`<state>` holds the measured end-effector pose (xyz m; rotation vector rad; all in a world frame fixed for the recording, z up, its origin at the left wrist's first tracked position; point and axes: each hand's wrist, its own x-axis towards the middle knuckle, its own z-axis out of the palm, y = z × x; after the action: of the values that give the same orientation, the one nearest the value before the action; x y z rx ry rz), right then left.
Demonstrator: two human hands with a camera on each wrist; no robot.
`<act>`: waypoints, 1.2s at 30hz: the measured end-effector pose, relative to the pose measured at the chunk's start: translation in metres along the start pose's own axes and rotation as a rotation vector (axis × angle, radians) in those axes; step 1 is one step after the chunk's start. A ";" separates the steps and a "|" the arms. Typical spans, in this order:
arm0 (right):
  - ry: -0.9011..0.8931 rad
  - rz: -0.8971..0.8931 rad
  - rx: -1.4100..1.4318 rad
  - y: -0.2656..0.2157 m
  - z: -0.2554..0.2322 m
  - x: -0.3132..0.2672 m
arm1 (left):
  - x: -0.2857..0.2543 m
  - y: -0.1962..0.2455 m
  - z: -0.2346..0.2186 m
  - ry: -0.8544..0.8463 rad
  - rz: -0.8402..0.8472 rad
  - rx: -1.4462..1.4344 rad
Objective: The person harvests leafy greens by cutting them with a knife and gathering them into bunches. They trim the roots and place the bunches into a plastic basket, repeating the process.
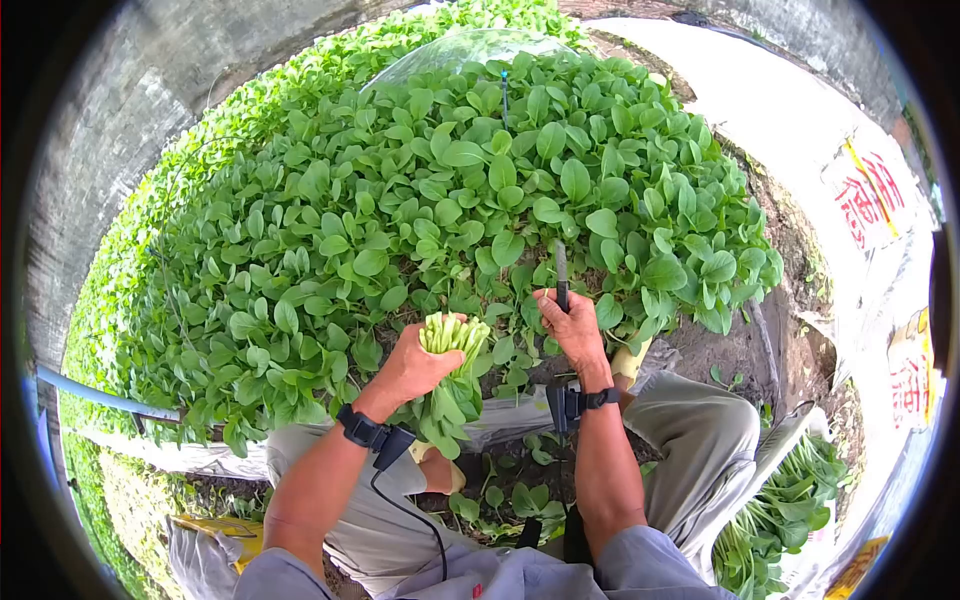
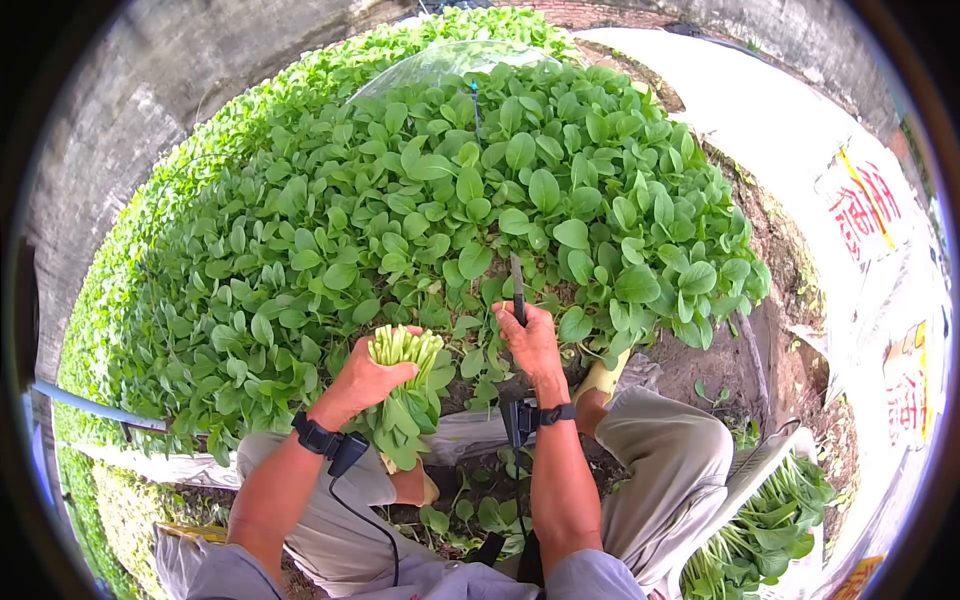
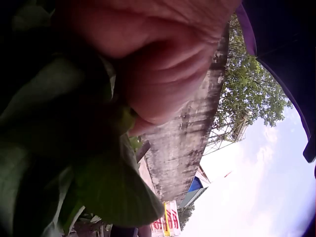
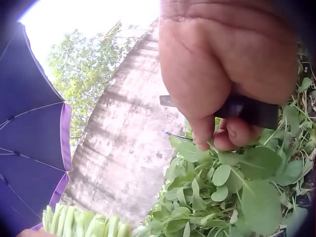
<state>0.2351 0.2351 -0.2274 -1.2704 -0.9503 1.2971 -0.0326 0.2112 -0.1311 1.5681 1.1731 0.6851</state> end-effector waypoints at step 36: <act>-0.552 -0.214 -0.451 -0.096 0.150 -0.055 | -0.018 -0.003 -0.039 0.412 -0.082 -0.970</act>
<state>0.0956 0.2133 -0.1064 -1.1076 -1.7998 1.3299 -0.0738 0.2093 -0.1190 0.5705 0.9385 1.3120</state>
